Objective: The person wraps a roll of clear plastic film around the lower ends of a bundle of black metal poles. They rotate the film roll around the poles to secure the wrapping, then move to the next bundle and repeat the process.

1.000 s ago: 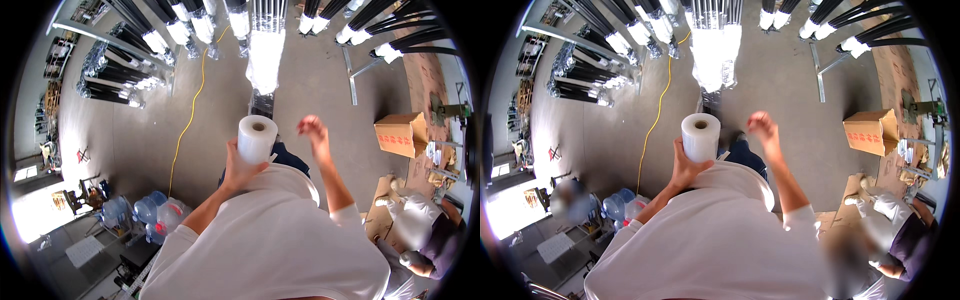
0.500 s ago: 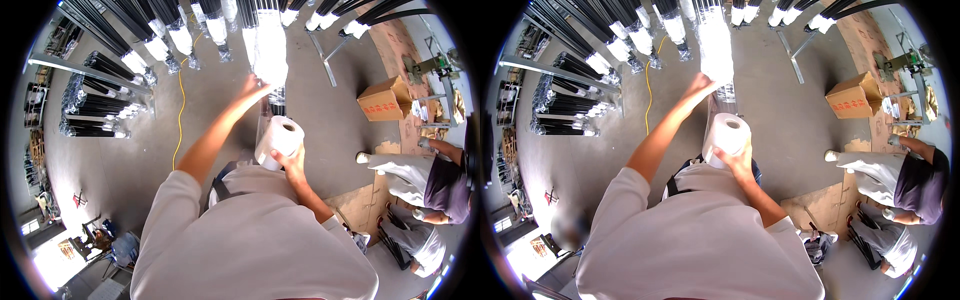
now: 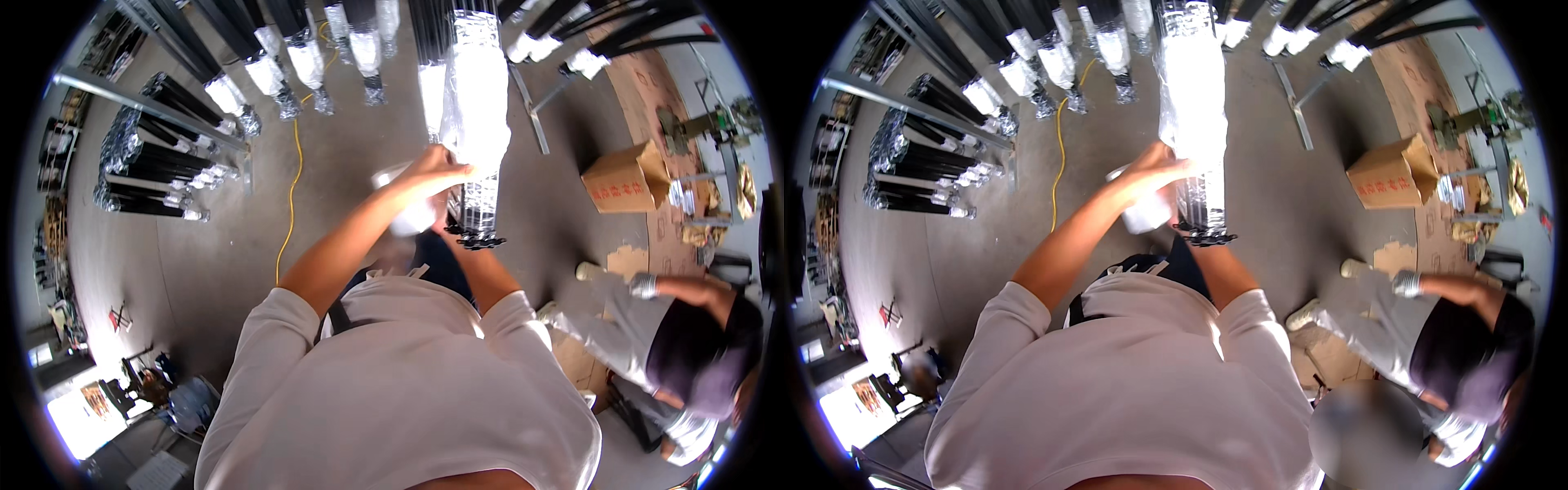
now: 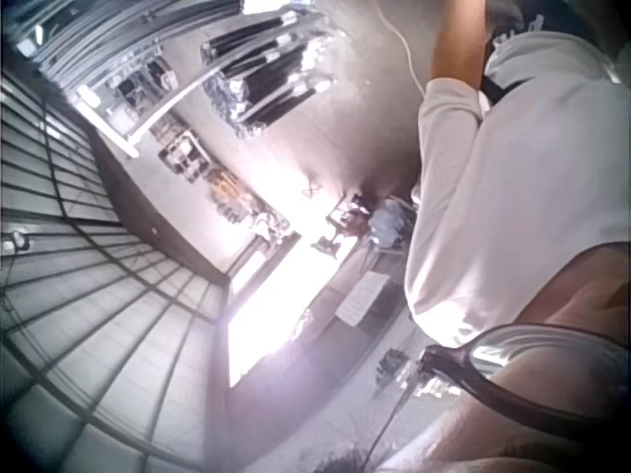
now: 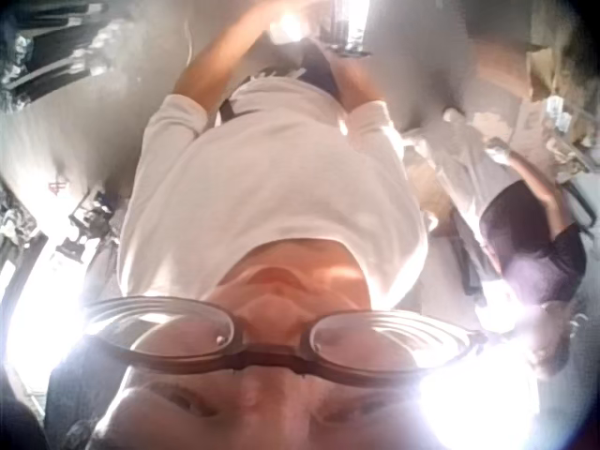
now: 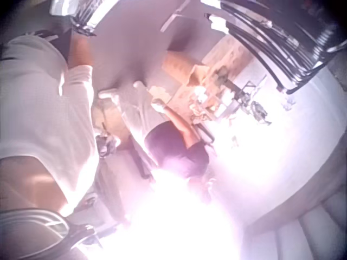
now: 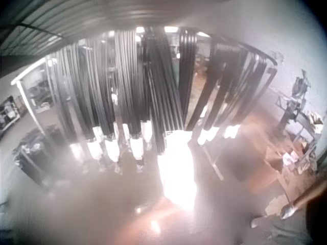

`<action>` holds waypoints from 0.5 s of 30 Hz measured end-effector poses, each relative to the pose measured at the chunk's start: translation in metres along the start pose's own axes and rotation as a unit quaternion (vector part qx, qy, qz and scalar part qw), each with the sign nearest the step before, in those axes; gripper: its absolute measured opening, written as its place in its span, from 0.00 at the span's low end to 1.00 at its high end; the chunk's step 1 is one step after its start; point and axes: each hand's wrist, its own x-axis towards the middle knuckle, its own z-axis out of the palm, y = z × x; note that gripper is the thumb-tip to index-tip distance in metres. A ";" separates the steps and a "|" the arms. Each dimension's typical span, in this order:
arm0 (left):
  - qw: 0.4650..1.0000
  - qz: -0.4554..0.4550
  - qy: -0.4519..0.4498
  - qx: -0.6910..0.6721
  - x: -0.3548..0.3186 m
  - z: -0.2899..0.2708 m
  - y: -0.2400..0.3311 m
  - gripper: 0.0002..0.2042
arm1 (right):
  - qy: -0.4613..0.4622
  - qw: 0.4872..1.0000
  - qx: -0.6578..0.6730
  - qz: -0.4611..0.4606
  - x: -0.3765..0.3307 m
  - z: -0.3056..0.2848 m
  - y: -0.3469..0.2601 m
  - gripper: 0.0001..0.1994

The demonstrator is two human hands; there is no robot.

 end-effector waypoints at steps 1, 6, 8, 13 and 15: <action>0.997 -0.061 -0.021 0.038 -0.003 -0.012 0.012 0.23 | -0.051 0.997 -0.008 0.065 0.001 0.011 0.017 0.20; 0.953 -0.036 -0.105 0.282 -0.008 -0.046 0.035 0.31 | -0.160 0.953 -0.037 0.253 -0.008 0.026 0.050 0.32; 0.920 -0.110 -0.147 0.345 -0.013 -0.050 0.047 0.32 | -0.160 0.946 -0.067 0.273 -0.010 0.028 0.055 0.37; 0.922 -0.009 0.231 0.311 -0.082 -0.070 0.008 0.36 | -0.156 0.917 -0.065 0.360 -0.007 0.041 0.046 0.46; 0.919 -0.001 0.350 0.181 -0.132 -0.065 -0.033 0.39 | -0.138 0.927 -0.046 0.345 -0.003 0.017 0.045 0.46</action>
